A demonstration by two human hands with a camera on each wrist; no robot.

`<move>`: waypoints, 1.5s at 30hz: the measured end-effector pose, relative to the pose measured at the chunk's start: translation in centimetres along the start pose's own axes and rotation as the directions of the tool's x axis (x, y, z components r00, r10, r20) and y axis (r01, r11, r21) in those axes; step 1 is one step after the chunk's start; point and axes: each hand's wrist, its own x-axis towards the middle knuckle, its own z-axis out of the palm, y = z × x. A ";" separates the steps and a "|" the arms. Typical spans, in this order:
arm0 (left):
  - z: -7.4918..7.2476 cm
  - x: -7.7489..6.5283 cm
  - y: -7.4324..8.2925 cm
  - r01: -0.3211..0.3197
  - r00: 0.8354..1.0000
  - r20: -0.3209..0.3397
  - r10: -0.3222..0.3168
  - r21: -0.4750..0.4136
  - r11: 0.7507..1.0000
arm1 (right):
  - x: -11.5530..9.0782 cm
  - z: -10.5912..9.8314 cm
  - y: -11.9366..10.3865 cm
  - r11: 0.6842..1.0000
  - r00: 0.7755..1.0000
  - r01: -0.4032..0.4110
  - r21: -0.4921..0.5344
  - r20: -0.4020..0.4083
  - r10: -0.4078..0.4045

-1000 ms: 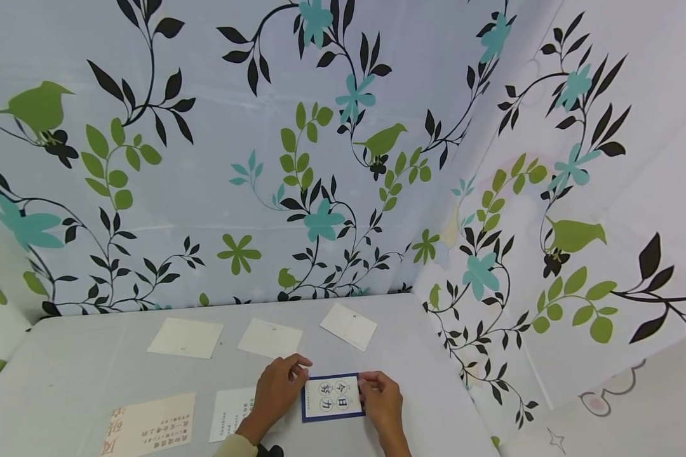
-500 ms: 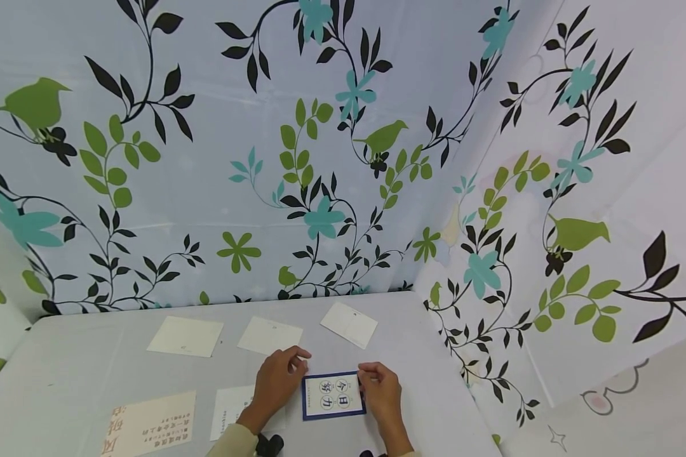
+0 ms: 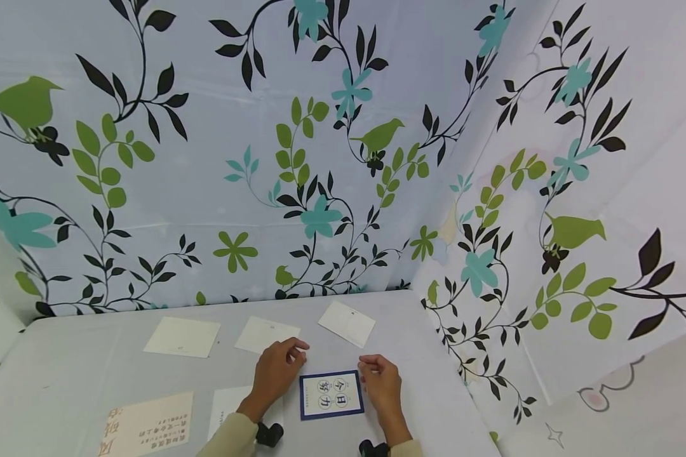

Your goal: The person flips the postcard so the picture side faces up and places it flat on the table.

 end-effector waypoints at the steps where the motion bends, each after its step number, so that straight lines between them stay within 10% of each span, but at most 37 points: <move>1: 0.0 0.1 0.0 0.001 1.000 0.001 -0.001 -0.002 1.000 | 0.1 0.0 0.0 1.000 1.000 0.000 0.000 -0.006 0.000; 45: 0.9 3.9 -0.6 0.024 0.999 0.045 -0.024 -0.009 1.000 | 3.4 0.2 -0.9 0.998 0.997 0.019 -0.053 -0.073 -0.023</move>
